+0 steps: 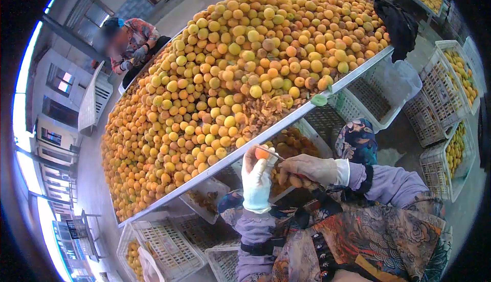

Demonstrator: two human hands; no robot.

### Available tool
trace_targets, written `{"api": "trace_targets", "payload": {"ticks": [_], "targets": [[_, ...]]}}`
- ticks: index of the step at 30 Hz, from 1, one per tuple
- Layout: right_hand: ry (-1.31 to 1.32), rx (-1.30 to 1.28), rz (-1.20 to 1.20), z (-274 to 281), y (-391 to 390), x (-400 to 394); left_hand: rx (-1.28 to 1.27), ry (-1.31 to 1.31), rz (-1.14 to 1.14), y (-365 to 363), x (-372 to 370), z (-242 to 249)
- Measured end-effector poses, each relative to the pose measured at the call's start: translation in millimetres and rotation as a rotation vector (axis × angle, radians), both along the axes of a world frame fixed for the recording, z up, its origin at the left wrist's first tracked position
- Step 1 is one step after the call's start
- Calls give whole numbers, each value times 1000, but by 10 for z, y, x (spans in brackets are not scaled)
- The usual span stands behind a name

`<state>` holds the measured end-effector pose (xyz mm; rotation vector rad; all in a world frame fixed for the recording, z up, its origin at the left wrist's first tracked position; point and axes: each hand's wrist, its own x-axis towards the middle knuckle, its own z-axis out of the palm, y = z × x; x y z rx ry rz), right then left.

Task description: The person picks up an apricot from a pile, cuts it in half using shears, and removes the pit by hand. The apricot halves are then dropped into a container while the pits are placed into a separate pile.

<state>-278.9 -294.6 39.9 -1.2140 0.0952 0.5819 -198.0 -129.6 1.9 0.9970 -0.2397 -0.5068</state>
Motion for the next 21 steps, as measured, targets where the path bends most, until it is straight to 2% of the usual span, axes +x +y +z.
{"api": "trace_targets", "payload": {"ticks": [11, 15, 21], "targets": [[25, -64, -87, -133, 103, -4, -71, 36, 82, -136, -96, -84], [-53, -80, -107, -133, 113, -24, -34, 6, 107, -172, -125, -61], [-26, -108, -113, -301, 127, -37, -1, 52, 133, -247, -190, -41]]}}
